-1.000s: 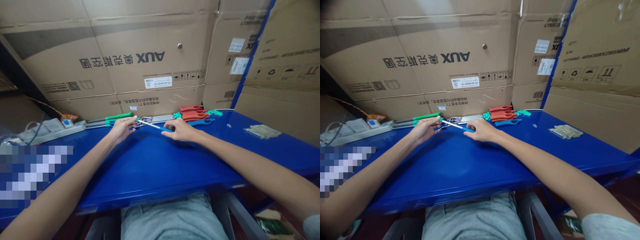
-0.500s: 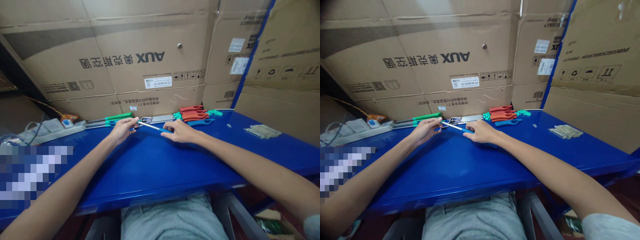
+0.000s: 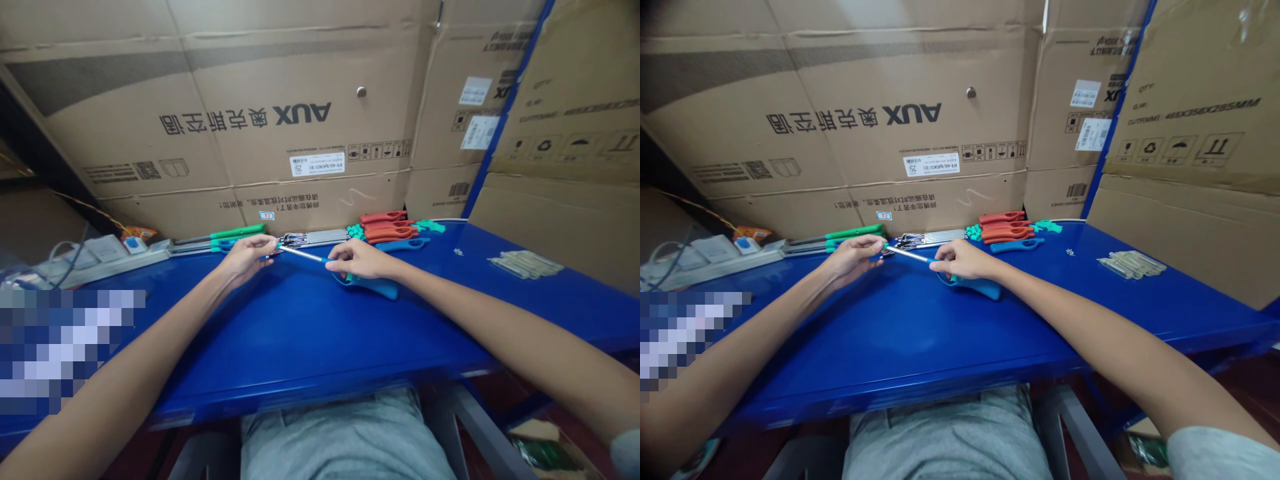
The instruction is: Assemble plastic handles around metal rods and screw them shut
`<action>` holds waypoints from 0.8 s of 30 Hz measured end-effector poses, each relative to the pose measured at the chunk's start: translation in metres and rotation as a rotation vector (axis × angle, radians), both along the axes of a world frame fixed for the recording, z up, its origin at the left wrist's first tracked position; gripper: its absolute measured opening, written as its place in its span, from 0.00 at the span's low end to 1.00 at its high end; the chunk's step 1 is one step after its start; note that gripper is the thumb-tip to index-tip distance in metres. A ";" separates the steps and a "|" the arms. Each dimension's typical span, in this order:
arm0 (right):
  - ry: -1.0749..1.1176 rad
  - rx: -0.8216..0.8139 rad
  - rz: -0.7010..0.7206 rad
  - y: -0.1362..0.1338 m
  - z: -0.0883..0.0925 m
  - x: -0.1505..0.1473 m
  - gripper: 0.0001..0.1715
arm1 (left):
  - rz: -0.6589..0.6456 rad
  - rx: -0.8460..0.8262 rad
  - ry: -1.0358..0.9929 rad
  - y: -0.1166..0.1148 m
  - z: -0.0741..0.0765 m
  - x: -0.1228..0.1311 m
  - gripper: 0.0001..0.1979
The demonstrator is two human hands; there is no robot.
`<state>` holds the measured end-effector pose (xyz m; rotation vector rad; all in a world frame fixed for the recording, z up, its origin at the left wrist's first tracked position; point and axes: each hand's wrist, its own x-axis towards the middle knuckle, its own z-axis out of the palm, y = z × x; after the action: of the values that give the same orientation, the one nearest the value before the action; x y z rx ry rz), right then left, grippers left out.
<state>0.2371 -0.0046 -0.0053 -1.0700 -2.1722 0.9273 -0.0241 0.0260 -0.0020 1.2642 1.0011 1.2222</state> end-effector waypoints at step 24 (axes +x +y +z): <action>0.124 -0.123 0.047 0.004 -0.001 0.002 0.15 | -0.013 0.000 -0.057 0.000 0.001 -0.001 0.12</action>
<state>0.2387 -0.0008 -0.0067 -0.9941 -2.0690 1.1313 -0.0250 0.0261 -0.0013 1.2270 0.9500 1.2413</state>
